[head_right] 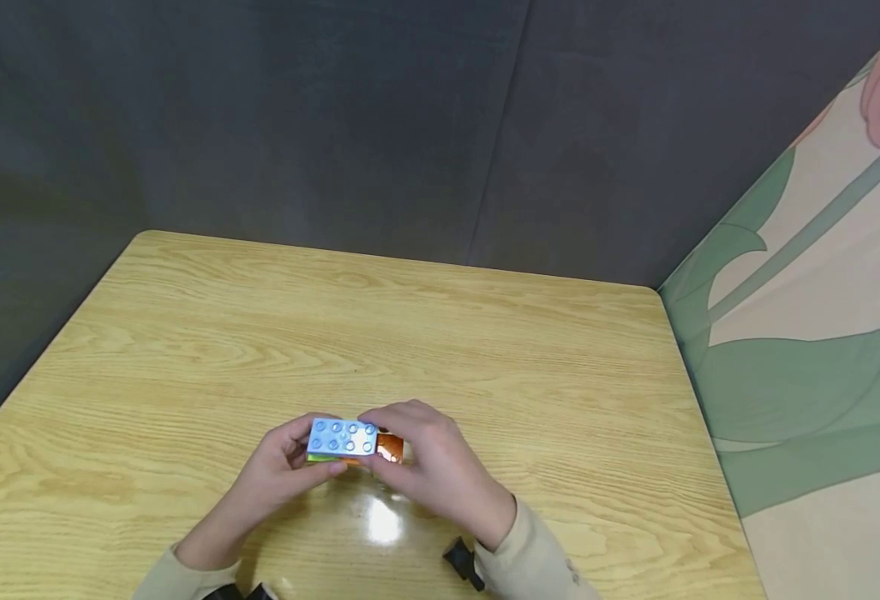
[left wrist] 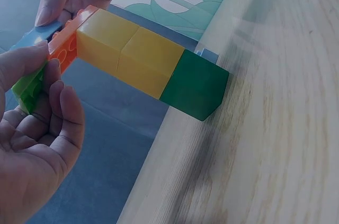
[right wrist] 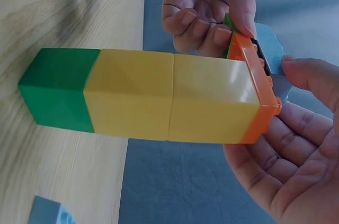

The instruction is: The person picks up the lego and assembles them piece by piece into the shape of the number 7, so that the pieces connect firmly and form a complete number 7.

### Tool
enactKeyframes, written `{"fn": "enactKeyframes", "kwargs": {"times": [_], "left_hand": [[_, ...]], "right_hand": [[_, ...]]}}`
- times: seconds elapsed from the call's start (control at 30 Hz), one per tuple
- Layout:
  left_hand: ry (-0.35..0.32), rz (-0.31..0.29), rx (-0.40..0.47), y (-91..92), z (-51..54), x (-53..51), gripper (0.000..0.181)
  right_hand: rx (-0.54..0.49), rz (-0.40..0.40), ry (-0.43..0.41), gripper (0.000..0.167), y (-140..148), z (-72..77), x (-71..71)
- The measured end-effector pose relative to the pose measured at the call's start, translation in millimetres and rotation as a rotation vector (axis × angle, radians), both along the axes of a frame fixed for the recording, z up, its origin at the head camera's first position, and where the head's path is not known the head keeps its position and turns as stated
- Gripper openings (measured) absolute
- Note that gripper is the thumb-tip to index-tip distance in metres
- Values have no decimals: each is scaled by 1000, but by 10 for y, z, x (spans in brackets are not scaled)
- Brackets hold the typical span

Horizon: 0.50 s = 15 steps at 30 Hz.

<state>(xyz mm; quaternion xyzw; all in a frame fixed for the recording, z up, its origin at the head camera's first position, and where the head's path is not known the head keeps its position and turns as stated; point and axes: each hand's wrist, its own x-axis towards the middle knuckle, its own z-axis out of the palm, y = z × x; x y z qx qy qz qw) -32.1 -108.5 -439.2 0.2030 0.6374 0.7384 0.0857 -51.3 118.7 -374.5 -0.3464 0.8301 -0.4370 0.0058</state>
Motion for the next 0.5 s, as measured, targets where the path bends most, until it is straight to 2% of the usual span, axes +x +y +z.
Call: {"fn": "enactKeyframes", "kwargs": {"times": [0.5], "left_hand": [[55, 7, -1, 0, 1, -5, 35]], "right_hand": [[28, 5, 29, 35, -30, -29, -5]]}}
